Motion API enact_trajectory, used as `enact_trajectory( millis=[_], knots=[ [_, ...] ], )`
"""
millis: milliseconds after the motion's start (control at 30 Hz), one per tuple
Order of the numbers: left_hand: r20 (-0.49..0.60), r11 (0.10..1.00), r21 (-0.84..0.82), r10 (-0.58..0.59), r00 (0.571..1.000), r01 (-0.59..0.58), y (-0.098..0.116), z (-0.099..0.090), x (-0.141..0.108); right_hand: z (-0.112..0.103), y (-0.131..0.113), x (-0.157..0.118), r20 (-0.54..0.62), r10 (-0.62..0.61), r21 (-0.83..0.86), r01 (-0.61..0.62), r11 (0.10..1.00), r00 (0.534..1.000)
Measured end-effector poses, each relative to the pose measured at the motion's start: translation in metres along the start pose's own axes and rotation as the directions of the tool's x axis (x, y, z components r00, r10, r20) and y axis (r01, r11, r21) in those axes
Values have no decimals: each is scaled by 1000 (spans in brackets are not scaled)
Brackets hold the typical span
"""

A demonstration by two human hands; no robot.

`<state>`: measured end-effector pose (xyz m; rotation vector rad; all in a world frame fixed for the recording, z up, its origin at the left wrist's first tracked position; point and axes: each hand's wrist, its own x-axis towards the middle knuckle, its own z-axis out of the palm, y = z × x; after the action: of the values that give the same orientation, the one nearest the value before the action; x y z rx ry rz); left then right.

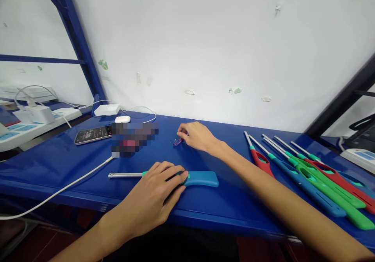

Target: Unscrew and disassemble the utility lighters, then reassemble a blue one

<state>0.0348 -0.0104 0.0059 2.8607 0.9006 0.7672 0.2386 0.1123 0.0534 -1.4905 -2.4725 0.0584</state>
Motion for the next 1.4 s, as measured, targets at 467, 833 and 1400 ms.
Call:
enact_trajectory(
  millis=[467,833,1400],
  knots=[
    [17,1000,-6,8,1000,-8,-1,0,0,-2,-17,39,364,15,96,-53,994,931],
    [21,1000,-2,-1,1000,1,1,-2,1,8,-17,34,313,-4,180,-55,982,950],
    [8,1000,-9,6,1000,-6,0,0,-1,-28,-16,-114,-121,295,532,-188,825,948]
  ],
)
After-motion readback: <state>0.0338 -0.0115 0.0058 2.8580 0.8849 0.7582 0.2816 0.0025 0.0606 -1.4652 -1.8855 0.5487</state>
